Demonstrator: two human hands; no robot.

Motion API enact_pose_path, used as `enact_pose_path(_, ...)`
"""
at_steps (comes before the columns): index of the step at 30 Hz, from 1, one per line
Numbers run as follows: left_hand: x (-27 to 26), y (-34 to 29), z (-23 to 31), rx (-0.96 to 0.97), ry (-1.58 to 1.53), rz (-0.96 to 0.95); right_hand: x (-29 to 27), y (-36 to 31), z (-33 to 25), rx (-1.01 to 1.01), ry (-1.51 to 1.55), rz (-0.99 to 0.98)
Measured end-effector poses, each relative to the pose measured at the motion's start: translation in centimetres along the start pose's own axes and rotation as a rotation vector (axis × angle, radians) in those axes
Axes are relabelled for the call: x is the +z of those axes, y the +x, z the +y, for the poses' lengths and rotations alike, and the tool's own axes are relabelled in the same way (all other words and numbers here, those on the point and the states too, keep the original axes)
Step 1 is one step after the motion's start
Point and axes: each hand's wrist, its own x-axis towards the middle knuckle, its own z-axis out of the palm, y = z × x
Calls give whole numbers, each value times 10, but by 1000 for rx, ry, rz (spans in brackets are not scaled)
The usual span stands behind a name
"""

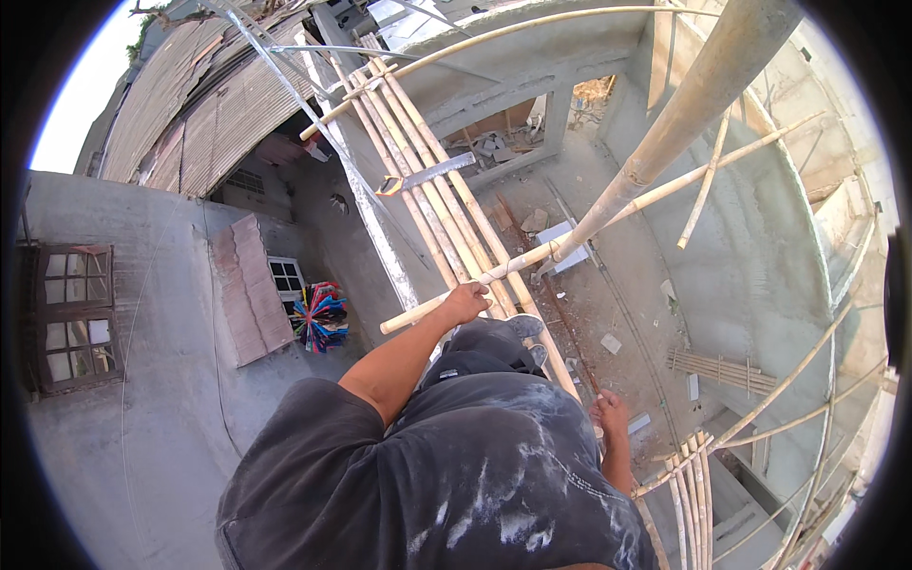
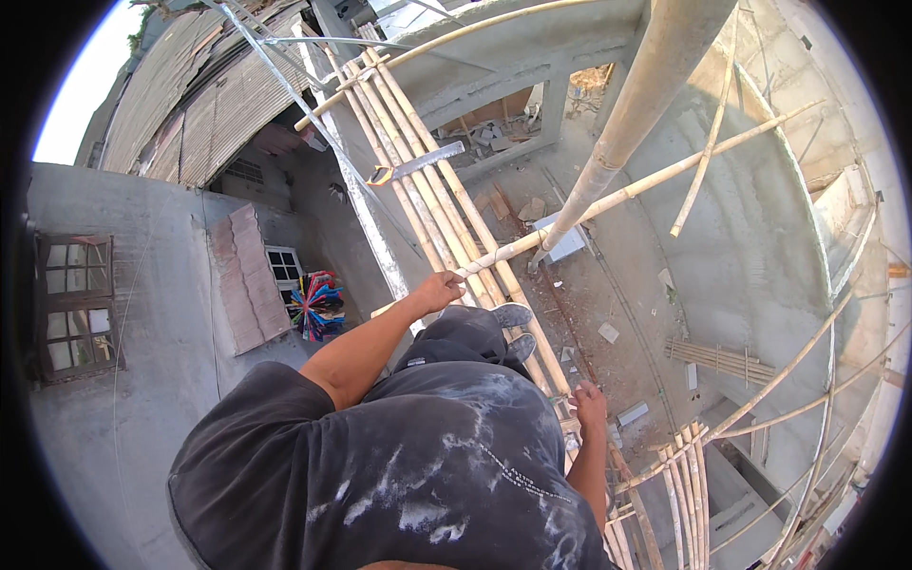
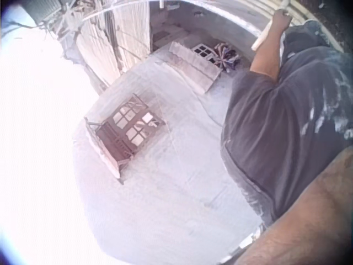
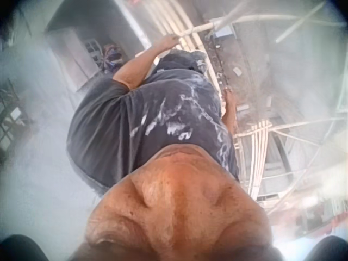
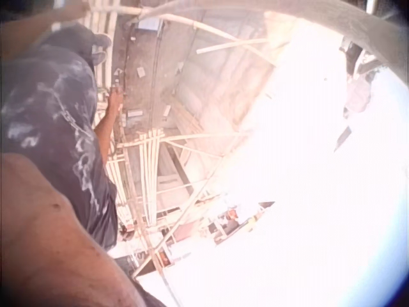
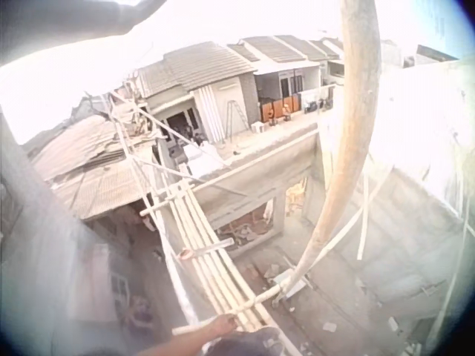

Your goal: The person measures a metal frame and bamboo poles using a measuring tape and marks a point with a pencil while working on a high bamboo scaffold at a construction site.

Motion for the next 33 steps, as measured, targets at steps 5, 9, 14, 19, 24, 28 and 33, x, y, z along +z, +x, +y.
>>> enact_pose_path(5, -15, -44, -67, -183, 54, 101, 16, 26, -48, -110, -157, -88)
enact_pose_path(9, -34, -88, -163, -419, 77, 212, 38, 47, -128, -165, -156, -96)
enact_pose_path(14, -43, -111, -211, -626, -50, 165, 82, 48, -252, -304, -62, -36)
enact_pose_path(19, -74, -74, -221, -593, -170, 72, 156, 34, -353, -477, -28, 188)
enact_pose_path(24, -178, -11, -234, -559, -302, 239, 209, 65, -387, -831, 188, 445)
enact_pose_path(28, -301, 51, -219, -400, -680, 430, 217, 97, -399, -797, 304, 685)
enact_pose_path(33, -422, 74, -186, -390, -799, 565, 208, 106, -398, -712, 34, 945)
